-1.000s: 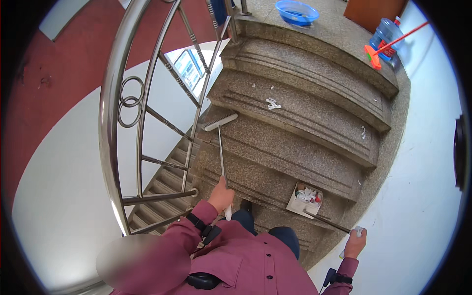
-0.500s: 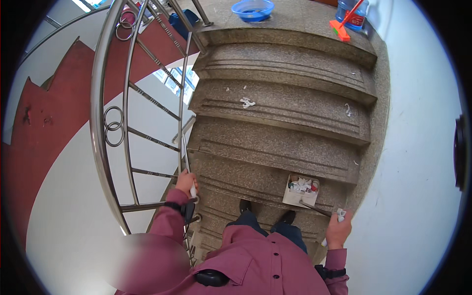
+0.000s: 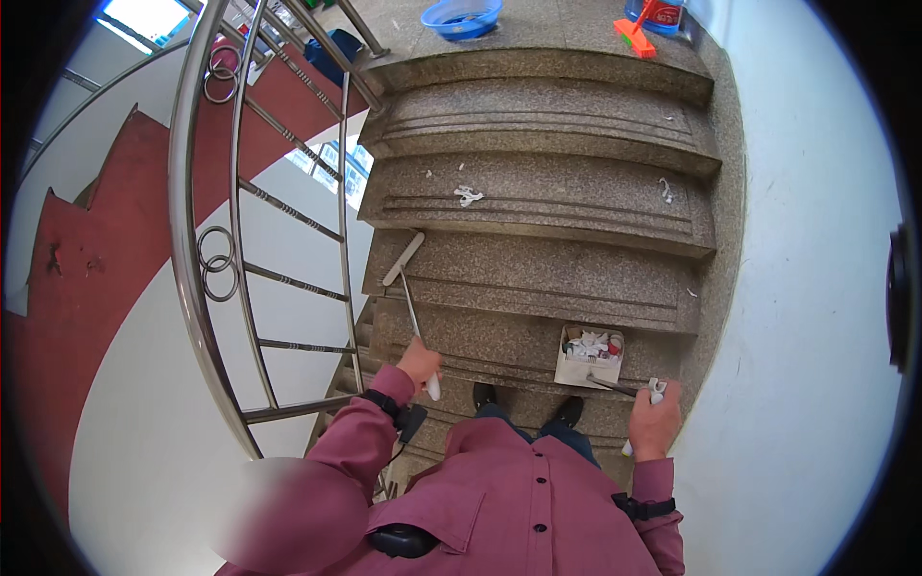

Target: Cleaning dust and debris from a flight of stairs using a brush and a small hand-held dustpan.

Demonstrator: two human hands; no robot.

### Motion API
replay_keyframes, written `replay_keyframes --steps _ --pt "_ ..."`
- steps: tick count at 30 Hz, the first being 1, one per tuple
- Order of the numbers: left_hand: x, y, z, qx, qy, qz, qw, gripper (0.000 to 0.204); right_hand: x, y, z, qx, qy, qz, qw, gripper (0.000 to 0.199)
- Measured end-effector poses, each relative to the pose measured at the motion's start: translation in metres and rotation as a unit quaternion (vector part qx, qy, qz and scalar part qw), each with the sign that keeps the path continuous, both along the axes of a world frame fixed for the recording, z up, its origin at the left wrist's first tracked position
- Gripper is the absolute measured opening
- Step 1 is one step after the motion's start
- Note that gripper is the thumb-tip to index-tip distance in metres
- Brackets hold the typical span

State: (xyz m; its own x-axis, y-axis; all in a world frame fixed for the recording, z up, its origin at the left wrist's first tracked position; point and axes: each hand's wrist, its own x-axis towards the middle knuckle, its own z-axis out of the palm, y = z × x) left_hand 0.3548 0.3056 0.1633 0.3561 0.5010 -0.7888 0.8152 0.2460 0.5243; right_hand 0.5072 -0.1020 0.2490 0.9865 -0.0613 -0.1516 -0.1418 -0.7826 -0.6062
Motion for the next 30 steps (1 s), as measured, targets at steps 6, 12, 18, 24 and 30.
replay_keyframes --steps 6,12,18,24,30 --pt "0.015 -0.036 0.0 -0.036 -0.004 -0.038 0.999 0.05 0.001 -0.008 -0.005 0.011 -0.013 -0.001 1.0 0.024" --pt "0.027 -0.073 0.018 -0.042 0.0 -0.086 0.995 0.054 0.0 -0.01 -0.008 0.001 -0.04 0.005 0.999 0.023" --pt "0.029 -0.095 0.049 -0.081 -0.01 -0.083 0.993 0.059 -0.001 -0.012 -0.004 -0.005 -0.032 0.005 0.999 0.022" --pt "0.018 -0.099 0.064 -0.1 -0.039 -0.082 0.991 0.075 -0.002 -0.013 -0.006 0.007 -0.028 0.009 1.0 0.023" --pt "-0.031 -0.062 0.101 -0.109 -0.086 -0.038 0.99 0.086 -0.003 -0.016 -0.01 0.009 -0.037 0.014 0.999 0.024"
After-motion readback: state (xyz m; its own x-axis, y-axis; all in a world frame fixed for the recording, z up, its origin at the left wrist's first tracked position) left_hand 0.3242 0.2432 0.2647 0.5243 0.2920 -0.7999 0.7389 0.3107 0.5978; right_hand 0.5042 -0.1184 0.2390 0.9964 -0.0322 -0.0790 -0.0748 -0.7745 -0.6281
